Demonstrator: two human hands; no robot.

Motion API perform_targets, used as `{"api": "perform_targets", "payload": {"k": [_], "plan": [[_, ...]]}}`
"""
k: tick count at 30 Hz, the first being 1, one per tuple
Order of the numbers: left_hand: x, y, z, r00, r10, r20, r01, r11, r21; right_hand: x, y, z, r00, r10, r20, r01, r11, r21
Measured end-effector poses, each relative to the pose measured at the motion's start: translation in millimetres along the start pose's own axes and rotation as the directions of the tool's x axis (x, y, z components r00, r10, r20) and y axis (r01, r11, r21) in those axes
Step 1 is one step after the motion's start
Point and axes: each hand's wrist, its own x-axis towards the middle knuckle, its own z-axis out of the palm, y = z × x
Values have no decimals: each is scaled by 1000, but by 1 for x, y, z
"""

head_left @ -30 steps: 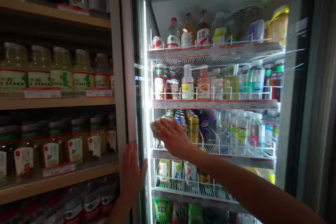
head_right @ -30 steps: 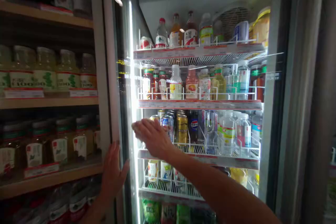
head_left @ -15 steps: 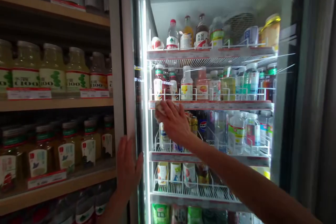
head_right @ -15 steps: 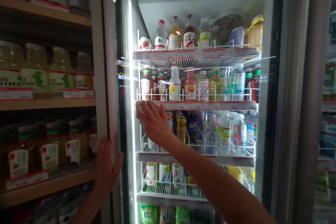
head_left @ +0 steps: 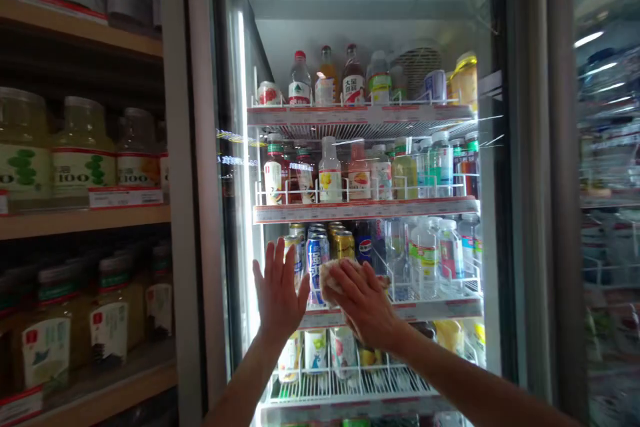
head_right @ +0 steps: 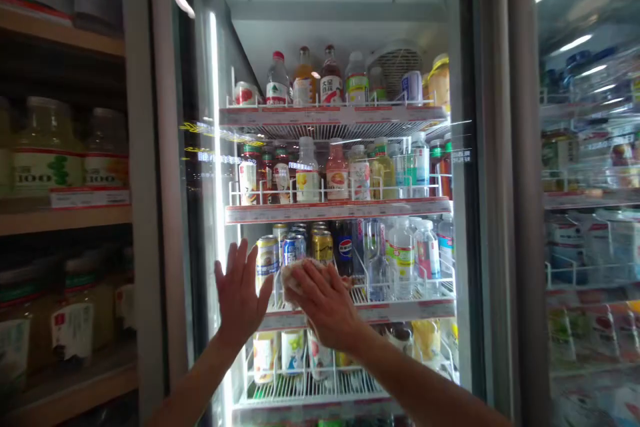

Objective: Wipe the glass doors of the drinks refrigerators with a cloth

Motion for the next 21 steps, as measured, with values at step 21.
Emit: {"api": "perform_targets", "payload": {"k": [21], "plan": [[-2,-5,5,998,3,-56,-4,1000,-23,-60,51,-17,967,238,-86,-245,966,-86]]}}
